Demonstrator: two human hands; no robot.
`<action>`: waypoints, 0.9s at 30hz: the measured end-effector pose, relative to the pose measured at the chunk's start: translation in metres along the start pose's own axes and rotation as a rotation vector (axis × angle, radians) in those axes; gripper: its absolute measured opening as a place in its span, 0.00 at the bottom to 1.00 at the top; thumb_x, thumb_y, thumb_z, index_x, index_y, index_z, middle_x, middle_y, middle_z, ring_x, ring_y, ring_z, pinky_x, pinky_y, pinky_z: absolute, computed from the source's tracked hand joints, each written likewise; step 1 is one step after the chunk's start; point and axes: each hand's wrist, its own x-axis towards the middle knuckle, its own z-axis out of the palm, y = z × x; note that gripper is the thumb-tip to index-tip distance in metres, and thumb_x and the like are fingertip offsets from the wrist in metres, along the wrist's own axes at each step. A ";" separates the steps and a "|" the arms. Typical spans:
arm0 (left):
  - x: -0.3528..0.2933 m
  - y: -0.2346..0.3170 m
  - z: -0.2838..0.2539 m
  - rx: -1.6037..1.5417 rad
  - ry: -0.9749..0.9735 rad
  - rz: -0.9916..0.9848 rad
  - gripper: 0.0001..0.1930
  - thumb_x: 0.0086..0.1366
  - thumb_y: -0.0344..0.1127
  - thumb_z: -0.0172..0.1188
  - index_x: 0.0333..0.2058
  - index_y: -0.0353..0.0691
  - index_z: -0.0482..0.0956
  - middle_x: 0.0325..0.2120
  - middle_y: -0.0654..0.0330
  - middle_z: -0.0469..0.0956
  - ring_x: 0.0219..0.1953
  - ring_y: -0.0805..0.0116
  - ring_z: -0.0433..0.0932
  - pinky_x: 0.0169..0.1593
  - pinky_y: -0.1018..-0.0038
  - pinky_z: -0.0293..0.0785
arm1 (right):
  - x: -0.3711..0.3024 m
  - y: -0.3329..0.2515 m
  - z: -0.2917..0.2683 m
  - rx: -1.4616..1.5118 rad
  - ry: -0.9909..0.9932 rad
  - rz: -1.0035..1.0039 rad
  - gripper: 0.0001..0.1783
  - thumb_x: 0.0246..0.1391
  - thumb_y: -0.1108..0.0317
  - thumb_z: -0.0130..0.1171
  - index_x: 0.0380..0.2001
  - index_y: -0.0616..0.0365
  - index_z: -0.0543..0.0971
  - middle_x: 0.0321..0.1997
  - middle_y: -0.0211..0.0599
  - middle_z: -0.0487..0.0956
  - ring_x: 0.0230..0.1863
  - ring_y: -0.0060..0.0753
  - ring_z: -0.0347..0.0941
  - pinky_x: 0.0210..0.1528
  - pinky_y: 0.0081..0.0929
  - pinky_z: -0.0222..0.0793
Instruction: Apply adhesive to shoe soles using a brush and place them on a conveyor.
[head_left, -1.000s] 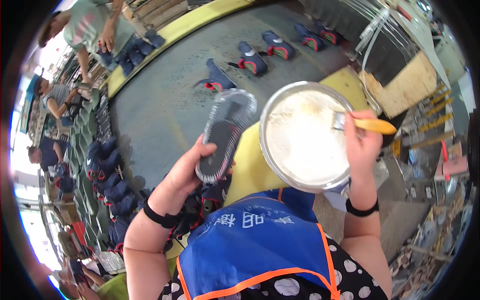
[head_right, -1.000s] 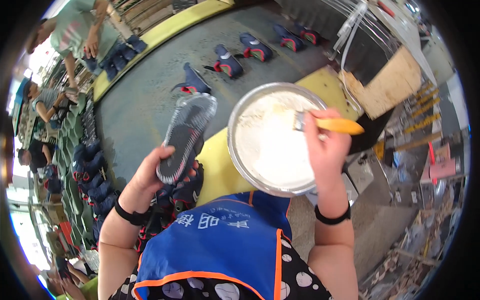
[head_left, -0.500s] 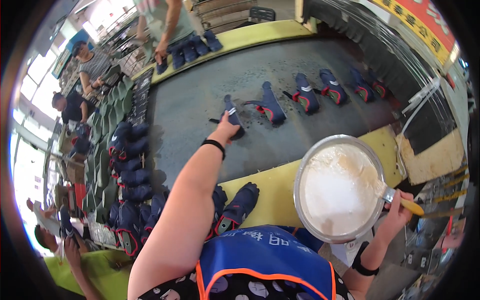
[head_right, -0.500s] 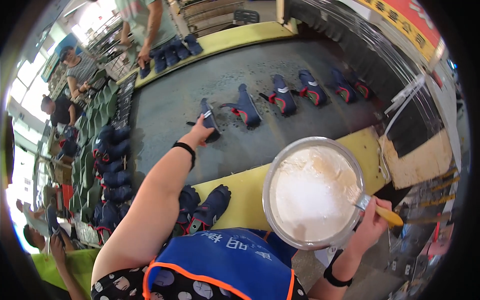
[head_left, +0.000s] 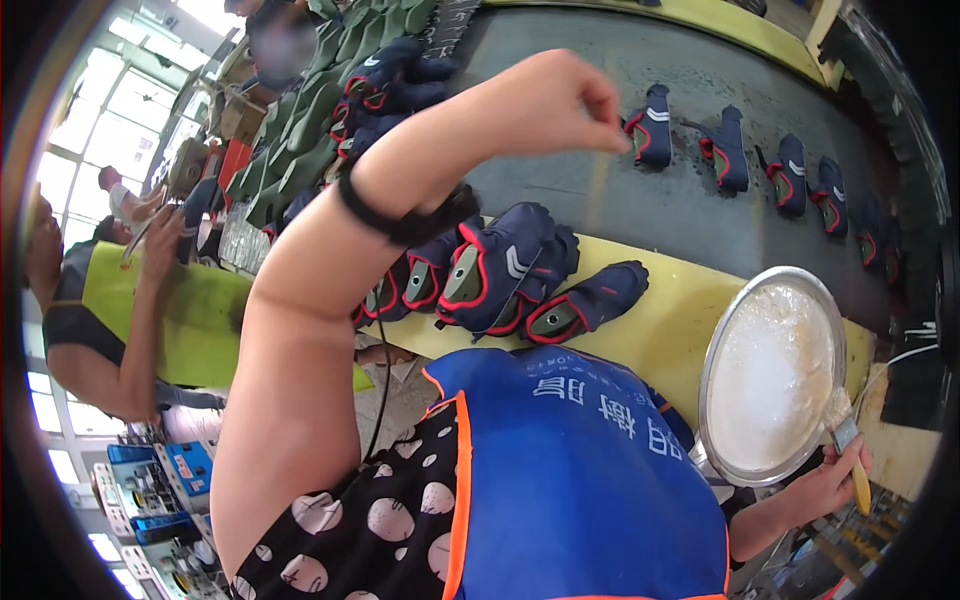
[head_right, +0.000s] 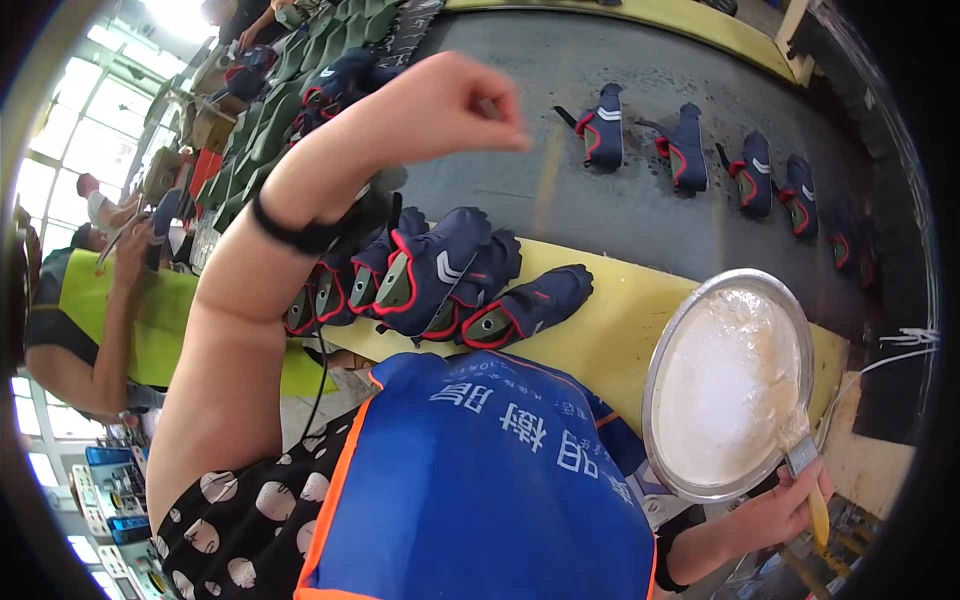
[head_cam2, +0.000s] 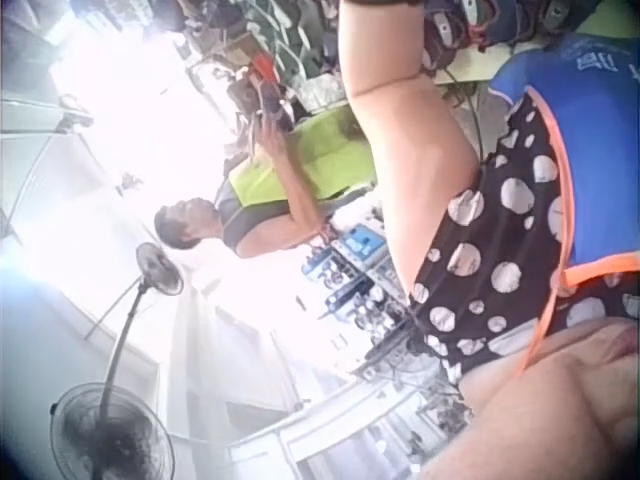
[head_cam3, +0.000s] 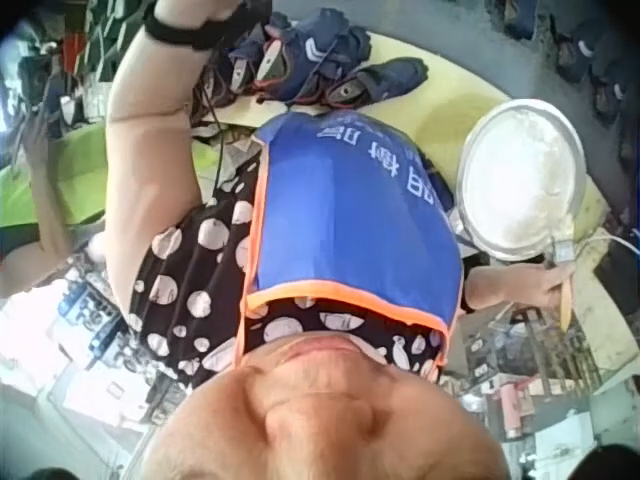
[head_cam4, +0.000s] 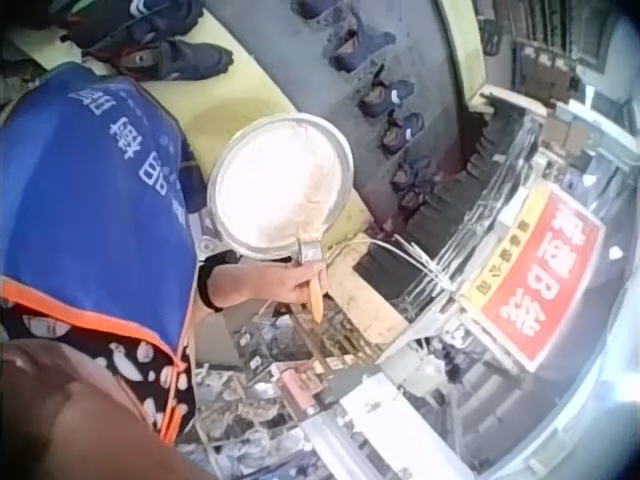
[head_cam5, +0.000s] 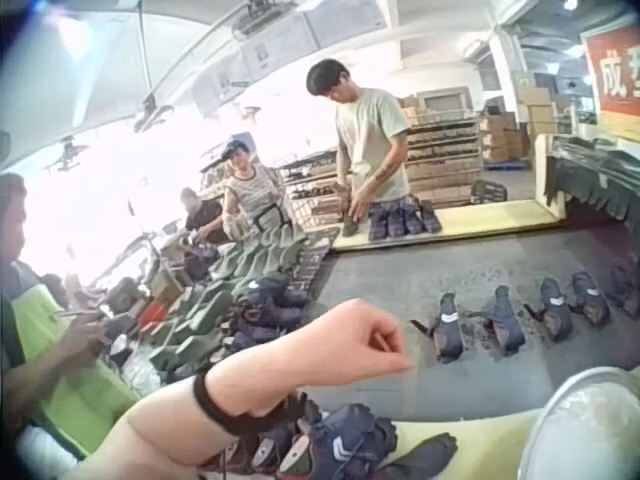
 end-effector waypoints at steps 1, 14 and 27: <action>-0.032 0.008 -0.006 0.003 0.042 -0.125 0.09 0.60 0.37 0.68 0.30 0.36 0.84 0.21 0.65 0.78 0.24 0.83 0.70 0.27 0.80 0.66 | 0.001 -0.001 0.002 0.005 -0.004 0.004 0.16 0.66 0.62 0.57 0.46 0.67 0.77 0.41 0.36 0.76 0.36 0.22 0.69 0.38 0.18 0.65; -0.167 0.010 0.139 0.495 0.371 -0.292 0.52 0.48 0.52 0.74 0.70 0.56 0.58 0.71 0.42 0.45 0.69 0.27 0.49 0.63 0.31 0.53 | -0.007 -0.036 0.031 0.204 -0.244 0.048 0.20 0.65 0.62 0.57 0.52 0.68 0.74 0.50 0.39 0.75 0.49 0.28 0.71 0.50 0.26 0.66; -0.170 -0.042 0.115 0.378 0.224 -0.433 0.37 0.50 0.43 0.68 0.61 0.48 0.70 0.64 0.46 0.62 0.60 0.26 0.65 0.51 0.53 0.79 | -0.039 -0.093 0.070 0.215 -0.208 -0.168 0.09 0.59 0.71 0.64 0.36 0.67 0.77 0.36 0.42 0.77 0.37 0.35 0.74 0.40 0.32 0.75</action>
